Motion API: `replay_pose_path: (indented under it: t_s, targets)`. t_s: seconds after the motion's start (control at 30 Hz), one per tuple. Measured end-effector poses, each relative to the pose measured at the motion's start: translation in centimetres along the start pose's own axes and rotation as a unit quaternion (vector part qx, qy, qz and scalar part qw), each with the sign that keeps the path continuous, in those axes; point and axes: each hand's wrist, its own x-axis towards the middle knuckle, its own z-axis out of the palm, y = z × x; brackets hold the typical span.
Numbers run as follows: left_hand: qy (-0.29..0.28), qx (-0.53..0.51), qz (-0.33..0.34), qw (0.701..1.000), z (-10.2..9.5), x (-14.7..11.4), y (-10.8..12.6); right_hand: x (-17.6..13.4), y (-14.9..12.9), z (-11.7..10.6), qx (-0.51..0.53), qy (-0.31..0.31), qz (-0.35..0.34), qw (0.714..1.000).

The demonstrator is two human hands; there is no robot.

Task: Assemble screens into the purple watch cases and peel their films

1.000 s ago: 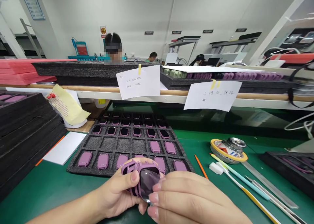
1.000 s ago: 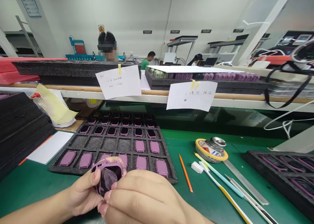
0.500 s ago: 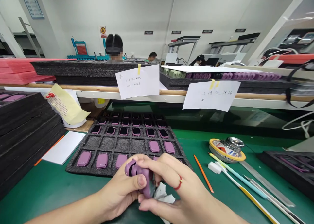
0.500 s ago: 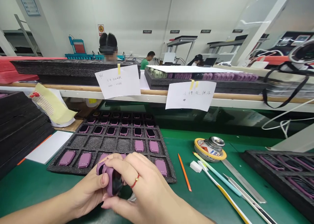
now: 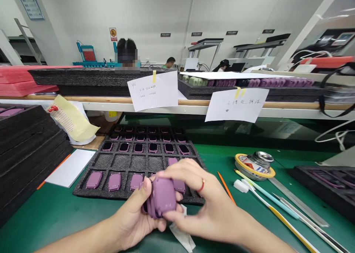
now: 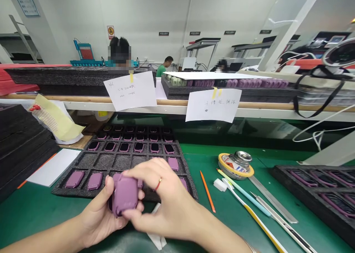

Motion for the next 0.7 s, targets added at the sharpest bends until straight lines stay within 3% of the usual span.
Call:
replay_pose_path:
  t_s: [0.07, 0.17, 0.3, 0.4, 0.57, 0.7]
  targets:
    - [0.031, 0.004, -0.003, 1.000, 0.1, 0.1, -0.5, 0.5, 1.7, 0.0, 0.003, 0.046, 0.063, 0.997]
    - [0.028, 0.050, -0.054, 0.997, 0.1, 0.1, -1.3, 1.0, 5.0, 0.6, -0.025, 0.087, 0.176, 0.980]
    - [-0.010, 0.095, -0.102, 0.990, 0.0, -0.2, -1.6, 0.8, 8.7, 3.2, -0.067, 0.048, 0.192, 0.978]
    - [-0.004, 0.114, -0.082, 0.990, 0.1, -0.3, -1.3, 0.3, 9.7, 4.8, -0.058, 0.026, 0.190, 0.980]
    - [0.101, 0.023, -0.009, 0.995, 0.3, 0.2, -0.4, -0.1, 6.5, 3.2, -0.011, 0.062, 0.173, 0.983]
    - [0.120, -0.027, 0.000, 0.992, 0.4, 0.5, 0.4, -0.3, 2.3, 1.0, 0.046, -0.025, 0.048, 0.997]
